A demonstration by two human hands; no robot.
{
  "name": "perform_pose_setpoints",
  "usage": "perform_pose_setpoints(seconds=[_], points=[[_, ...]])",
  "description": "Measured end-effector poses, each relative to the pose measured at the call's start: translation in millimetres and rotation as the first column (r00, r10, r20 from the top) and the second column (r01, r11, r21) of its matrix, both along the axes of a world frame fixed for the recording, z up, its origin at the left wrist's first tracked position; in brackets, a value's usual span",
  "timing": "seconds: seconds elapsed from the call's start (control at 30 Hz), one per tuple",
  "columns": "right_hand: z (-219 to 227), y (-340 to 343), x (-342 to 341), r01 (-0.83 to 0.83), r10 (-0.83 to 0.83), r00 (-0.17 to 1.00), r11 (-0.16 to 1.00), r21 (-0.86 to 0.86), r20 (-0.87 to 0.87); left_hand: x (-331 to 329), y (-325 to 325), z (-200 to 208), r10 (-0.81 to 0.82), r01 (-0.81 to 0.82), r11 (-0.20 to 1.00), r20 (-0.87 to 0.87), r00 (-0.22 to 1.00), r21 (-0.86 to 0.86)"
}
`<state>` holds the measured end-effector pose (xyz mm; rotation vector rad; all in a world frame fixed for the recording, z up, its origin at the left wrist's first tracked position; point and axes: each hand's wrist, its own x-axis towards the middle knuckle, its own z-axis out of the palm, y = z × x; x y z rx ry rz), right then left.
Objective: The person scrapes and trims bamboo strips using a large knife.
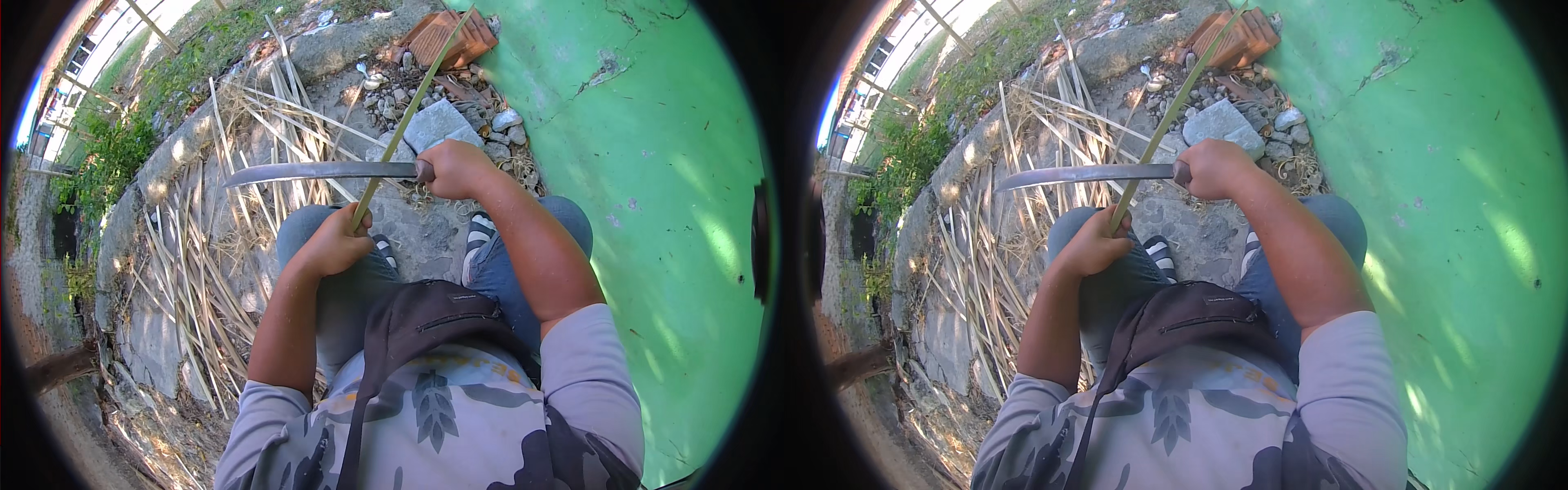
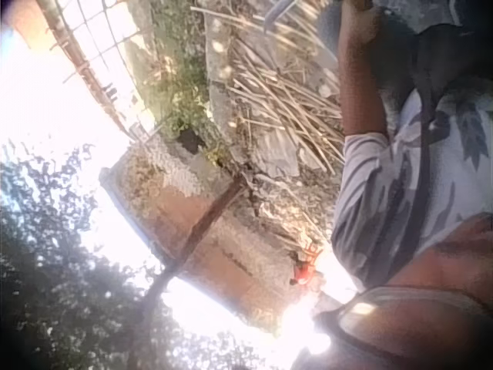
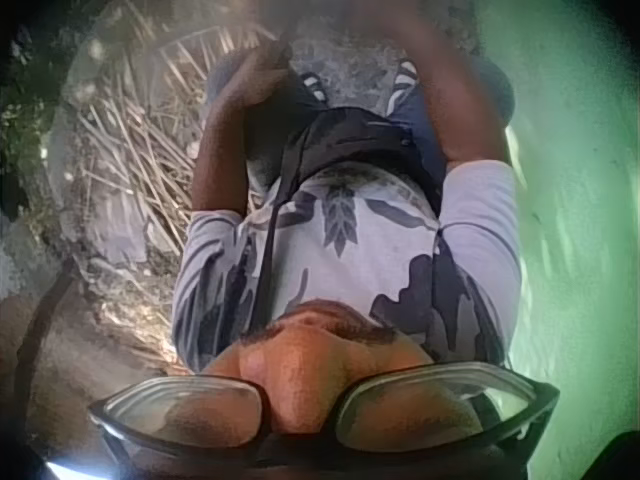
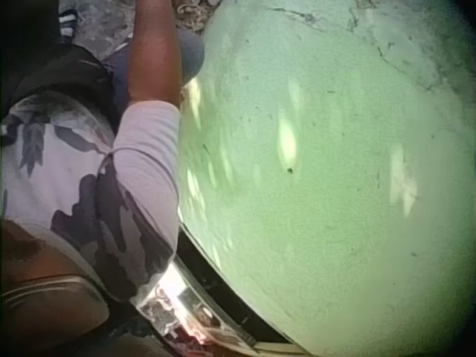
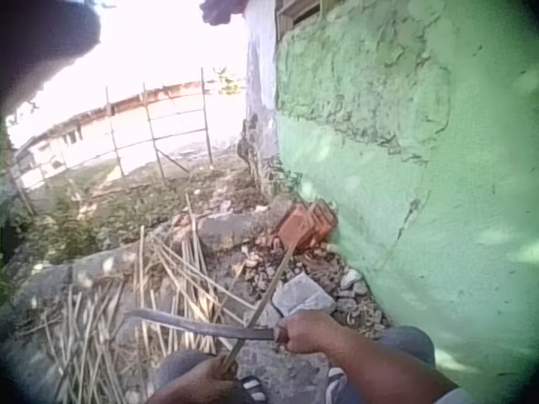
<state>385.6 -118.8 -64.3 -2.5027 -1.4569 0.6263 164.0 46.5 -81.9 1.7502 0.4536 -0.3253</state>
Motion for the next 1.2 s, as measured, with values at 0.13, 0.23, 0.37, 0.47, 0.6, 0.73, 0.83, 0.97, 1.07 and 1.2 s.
perform_pose_setpoints(seconds=[0.13, 0.23, 0.37, 0.47, 0.6, 0.73, 0.83, 0.97, 1.07, 1.2], points=[[5, 0, -16, -0.023, 0.024, 1.000, 0.998, 0.053, 0.000, -5, -3, 3, 0.063, -0.062, 0.998, 0.022, 0.998, -0.030], [9, 4, -20, -0.093, 0.093, 0.989, 0.996, -0.005, 0.117, -8, -5, -4, 0.038, -0.041, 0.999, 0.074, 0.997, 0.034], [-9, -12, 13, 0.068, -0.069, 0.998, 0.987, 0.145, 0.003, -2, -4, -2, -0.011, 0.011, 1.000, 0.021, 1.000, 0.003], [-7, -10, 2, 0.060, -0.066, 0.998, 0.981, 0.182, 0.024, -4, -6, 0, -0.043, 0.039, 0.996, 0.045, 0.998, 0.075], [16, 3, -19, -0.093, 0.095, 0.989, 0.995, -0.022, 0.113, -7, -7, -5, -0.056, 0.050, 0.994, 0.056, 0.997, 0.096], [-3, -11, 22, 0.060, -0.054, 0.994, 0.996, 0.069, -0.095, -2, -5, -1, -0.051, 0.048, 0.997, 0.040, 0.998, 0.066], [-4, -10, 23, 0.195, -0.180, 0.974, 0.975, 0.105, -0.141, -4, -5, -1, -0.025, 0.024, 1.000, 0.046, 0.999, 0.018], [-4, -8, 3, 0.019, -0.007, 0.998, 0.980, 0.196, -0.066, -8, -6, -4, 0.005, -0.006, 1.000, 0.058, 0.998, 0.011], [6, -10, 14, -0.035, 0.041, 0.997, 0.996, 0.083, -0.068, -9, -9, 1, -0.048, 0.037, 0.994, 0.104, 0.993, 0.107], [3, -12, 23, 0.054, -0.050, 0.992, 0.998, 0.027, -0.118, -6, -10, -1, -0.015, 0.008, 0.997, 0.104, 0.994, 0.075]])
